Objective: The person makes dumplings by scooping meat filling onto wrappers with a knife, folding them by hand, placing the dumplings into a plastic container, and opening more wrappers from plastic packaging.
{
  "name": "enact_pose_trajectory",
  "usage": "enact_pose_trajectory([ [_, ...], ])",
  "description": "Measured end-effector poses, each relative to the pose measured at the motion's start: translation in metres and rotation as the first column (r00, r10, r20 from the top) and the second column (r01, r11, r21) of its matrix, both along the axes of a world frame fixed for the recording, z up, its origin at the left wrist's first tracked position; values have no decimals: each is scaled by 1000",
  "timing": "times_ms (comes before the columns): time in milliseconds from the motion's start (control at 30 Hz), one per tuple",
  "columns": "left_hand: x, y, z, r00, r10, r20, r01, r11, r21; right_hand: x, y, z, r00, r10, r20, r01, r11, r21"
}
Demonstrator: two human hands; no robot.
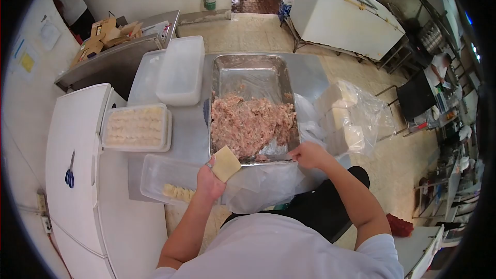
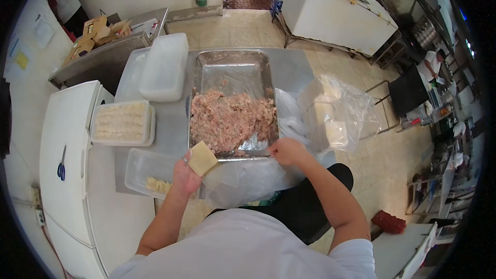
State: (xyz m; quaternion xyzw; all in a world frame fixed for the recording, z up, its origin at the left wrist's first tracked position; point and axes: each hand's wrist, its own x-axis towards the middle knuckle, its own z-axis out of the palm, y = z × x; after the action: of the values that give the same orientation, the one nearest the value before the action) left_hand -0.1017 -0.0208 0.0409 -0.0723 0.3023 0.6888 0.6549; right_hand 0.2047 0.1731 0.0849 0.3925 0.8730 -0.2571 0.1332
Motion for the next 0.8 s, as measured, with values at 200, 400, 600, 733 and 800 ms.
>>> enact_pose_trajectory([
  [200, 5, 4, 1, 1000, 12, 5, -12, 998, -65, 1, -43, 15, 900, -354, -255, 272, 913, -305],
  [400, 31, 29, 5, 991, -56, 120, 57, 998, -7, -31, -114, 5, 808, -168, -564, 253, 965, 75],
  [600, 38, 50, 25, 972, 210, 104, -189, 964, -186, -52, -138, 8, 889, -28, -458, 268, 842, 468],
  [733, 21, 50, 7, 968, 251, 17, -243, 951, -191, -46, -143, 32, 888, -71, -454, 294, 847, 444],
  [800, 17, 47, -3, 982, 189, 11, -186, 974, -127, -53, -140, 37, 872, -43, -487, 294, 842, 452],
])
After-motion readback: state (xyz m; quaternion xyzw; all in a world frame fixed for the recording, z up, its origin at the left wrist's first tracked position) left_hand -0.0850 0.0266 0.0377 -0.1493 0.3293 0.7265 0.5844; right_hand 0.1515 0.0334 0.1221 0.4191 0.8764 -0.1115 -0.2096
